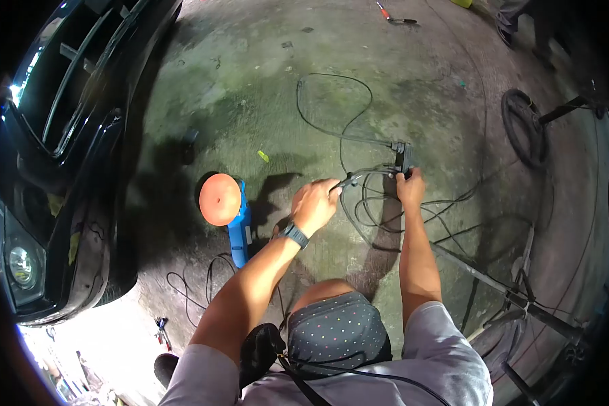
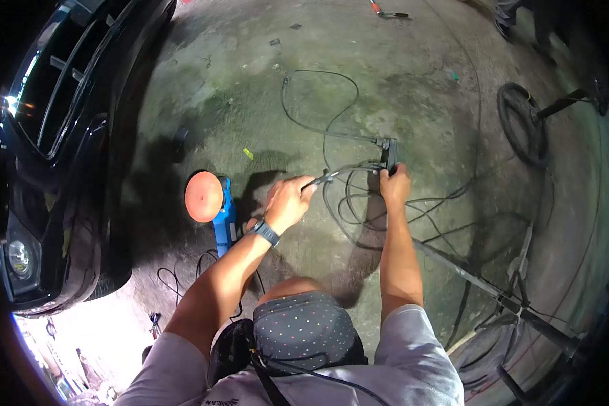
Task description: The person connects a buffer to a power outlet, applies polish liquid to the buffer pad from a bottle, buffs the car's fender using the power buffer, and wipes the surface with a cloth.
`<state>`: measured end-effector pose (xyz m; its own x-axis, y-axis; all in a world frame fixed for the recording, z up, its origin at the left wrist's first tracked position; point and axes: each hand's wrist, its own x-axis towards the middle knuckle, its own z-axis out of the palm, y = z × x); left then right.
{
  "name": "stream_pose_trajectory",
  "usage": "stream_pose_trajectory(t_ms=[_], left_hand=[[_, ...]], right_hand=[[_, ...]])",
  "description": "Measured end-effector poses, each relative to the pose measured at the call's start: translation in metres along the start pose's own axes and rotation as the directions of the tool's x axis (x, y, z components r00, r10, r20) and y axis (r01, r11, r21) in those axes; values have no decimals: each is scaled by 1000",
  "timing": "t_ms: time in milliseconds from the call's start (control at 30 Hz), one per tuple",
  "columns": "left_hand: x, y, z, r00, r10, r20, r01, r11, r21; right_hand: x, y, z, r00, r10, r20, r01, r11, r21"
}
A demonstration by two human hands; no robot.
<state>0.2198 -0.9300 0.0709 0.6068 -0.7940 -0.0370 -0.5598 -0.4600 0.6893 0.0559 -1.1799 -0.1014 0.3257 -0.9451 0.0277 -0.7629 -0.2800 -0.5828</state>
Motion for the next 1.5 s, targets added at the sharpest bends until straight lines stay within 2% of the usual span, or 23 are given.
stream_pose_trajectory(t_ms=[67, 133, 167, 233, 267, 333, 400, 667, 733, 833, 867, 933, 967, 1033, 1200, 1267, 1300, 1333, 1367, 1400, 1433, 1467, 1500], left_hand=[[16, 2, 12, 1000, -9, 6, 8, 1000, 19], [32, 10, 18, 997, -52, 54, 50, 998, 35], [36, 14, 23, 990, -95, 109, 89, 995, 53], [43, 11, 39, 990, -94, 101, 92, 995, 28], [45, 10, 45, 992, -87, 86, 87, 996, 7], [47, 7, 56, 991, -117, 63, 117, 993, 5], [46, -2, 63, 993, -85, 86, 83, 996, 27], [28, 4, 65, 999, -7, -46, 5, 999, -35], [27, 3, 68, 1000, 2, -16, -3, 1000, -11], [26, 1, 73, 1000, 10, 18, -9, 999, -43], [24, -1, 75, 1000, 15, 26, -13, 995, -96], [20, -7, 80, 1000, -8, 4, 8, 993, -117], [18, -9, 79, 999, 45, -26, -48, 989, -138], [14, -8, 78, 994, 108, -33, -112, 980, -163], [7, -13, 84, 998, 66, 0, -65, 984, -168], [4, -16, 86, 993, -79, 93, 105, 940, -326], [2, -14, 84, 982, -55, 179, 91, 976, -197], [-2, -11, 75, 962, -69, 264, 87, 995, -57], [-11, -10, 66, 982, -15, 190, 14, 1000, 9], [-25, -10, 52, 991, 47, 125, -58, 994, 87], [-42, -9, 25, 958, -41, 284, 24, 998, 62], [-57, -3, -5, 893, -103, 438, 101, 995, 29], [-78, 4, -54, 883, -64, 466, 28, 996, 83]], right_hand=[[-9, 4, 2, 999, -47, -27, 46, 998, -47], [-13, 13, 1, 990, 57, 129, -94, 948, 303], [-24, 4, -7, 989, 60, 135, -98, 950, 296], [-55, -36, -34, 927, 100, 362, -337, 649, 682], [-66, -33, -32, 928, -5, 372, -281, 647, 709], [-88, -33, -25, 917, -41, 397, -312, 546, 778], [-99, -24, -17, 938, -92, 335, -217, 599, 771], [-122, -53, -45, 899, 14, 438, -331, 675, 659], [-125, -36, -28, 953, -114, 281, -131, 680, 722], [-132, -30, -22, 970, -163, 181, -20, 686, 727], [-135, -39, -31, 969, -165, 185, -23, 686, 728], [-136, -54, -52, 925, -47, 378, -263, 638, 724], [-136, -56, -57, 923, -56, 381, -259, 640, 724], [-136, -55, -65, 907, -214, 364, -33, 823, 567], [-146, -45, -63, 896, -171, 410, -145, 760, 634], [-148, -37, -56, 897, -130, 422, -176, 771, 612], [-145, -29, -49, 877, -131, 461, -216, 750, 625], [-144, -15, -36, 881, -192, 432, -116, 798, 591], [-144, -46, -51, 839, -12, 543, -273, 855, 441], [-139, -16, -23, 841, 18, 541, -319, 824, 469], [-135, 8, -1, 931, -268, 249, 113, 859, 499], [-134, -1, -11, 938, -209, 276, 119, 944, 309], [-131, -31, -31, 895, 91, 437, -154, 982, 109]])
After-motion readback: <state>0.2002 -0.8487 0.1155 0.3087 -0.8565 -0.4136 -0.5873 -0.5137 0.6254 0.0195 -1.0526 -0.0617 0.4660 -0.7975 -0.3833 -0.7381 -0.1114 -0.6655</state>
